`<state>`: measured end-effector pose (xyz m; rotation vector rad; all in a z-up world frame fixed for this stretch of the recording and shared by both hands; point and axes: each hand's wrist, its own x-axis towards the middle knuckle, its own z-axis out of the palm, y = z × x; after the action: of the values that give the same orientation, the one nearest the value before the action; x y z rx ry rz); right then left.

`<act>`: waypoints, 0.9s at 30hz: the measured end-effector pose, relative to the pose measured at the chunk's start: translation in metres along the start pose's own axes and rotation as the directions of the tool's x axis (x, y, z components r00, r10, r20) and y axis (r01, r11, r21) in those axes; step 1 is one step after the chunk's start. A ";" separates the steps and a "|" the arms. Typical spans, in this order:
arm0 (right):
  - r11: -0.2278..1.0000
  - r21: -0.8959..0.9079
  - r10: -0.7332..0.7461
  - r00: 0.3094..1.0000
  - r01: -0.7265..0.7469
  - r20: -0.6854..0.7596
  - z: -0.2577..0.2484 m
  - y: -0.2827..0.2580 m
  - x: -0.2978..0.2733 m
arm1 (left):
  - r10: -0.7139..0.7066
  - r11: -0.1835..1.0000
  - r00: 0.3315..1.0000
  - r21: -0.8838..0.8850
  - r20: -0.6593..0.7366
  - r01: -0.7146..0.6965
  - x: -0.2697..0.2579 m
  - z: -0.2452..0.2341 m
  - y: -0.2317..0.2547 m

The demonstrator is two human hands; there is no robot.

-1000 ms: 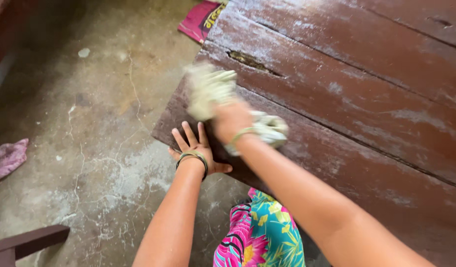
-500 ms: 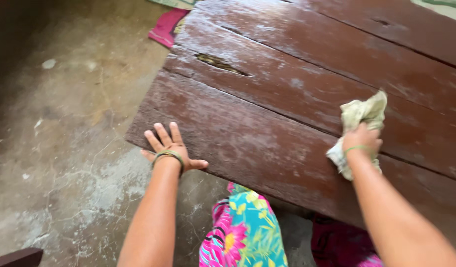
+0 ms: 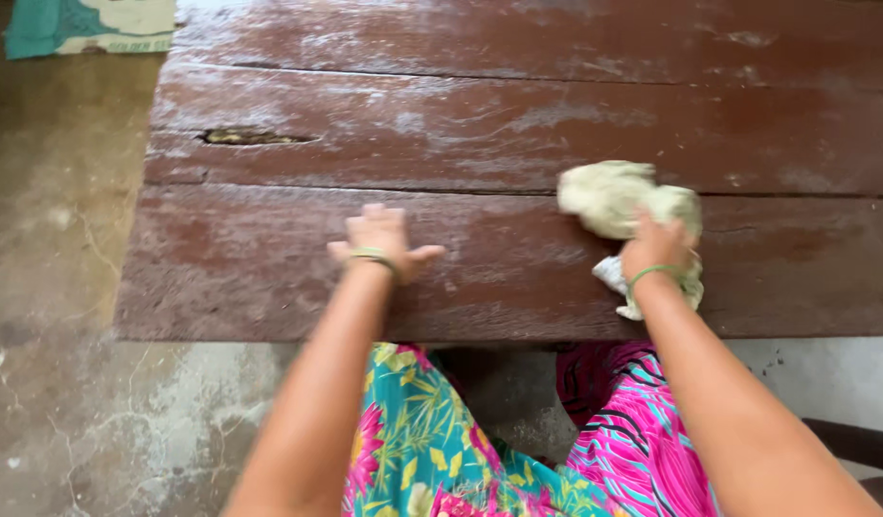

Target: The person wipes the surface of a wooden table using a cloth. They move the cloth back and forth across the table, cleaning different sections systematically.

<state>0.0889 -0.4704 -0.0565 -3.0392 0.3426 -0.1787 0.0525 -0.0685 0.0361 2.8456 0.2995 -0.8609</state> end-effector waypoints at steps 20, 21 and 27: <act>0.959 0.080 0.278 0.959 -0.273 -0.054 0.012 0.062 0.133 | 0.189 0.980 0.940 -0.011 -0.286 -0.200 0.044 0.087 0.158; 0.979 0.085 0.187 0.982 -0.184 -0.028 0.018 0.021 0.122 | 0.187 0.980 0.937 -0.006 -0.295 -0.198 0.044 0.088 0.159; 0.755 0.207 -0.612 0.782 0.622 -0.115 0.028 -0.116 0.015 | 0.168 0.983 0.963 -0.034 -0.211 -0.179 0.045 0.082 0.159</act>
<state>0.1321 -0.3596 -0.0725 -2.7850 -0.6615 -0.2920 0.0826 -0.2330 -0.0428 2.8619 0.0918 -0.5156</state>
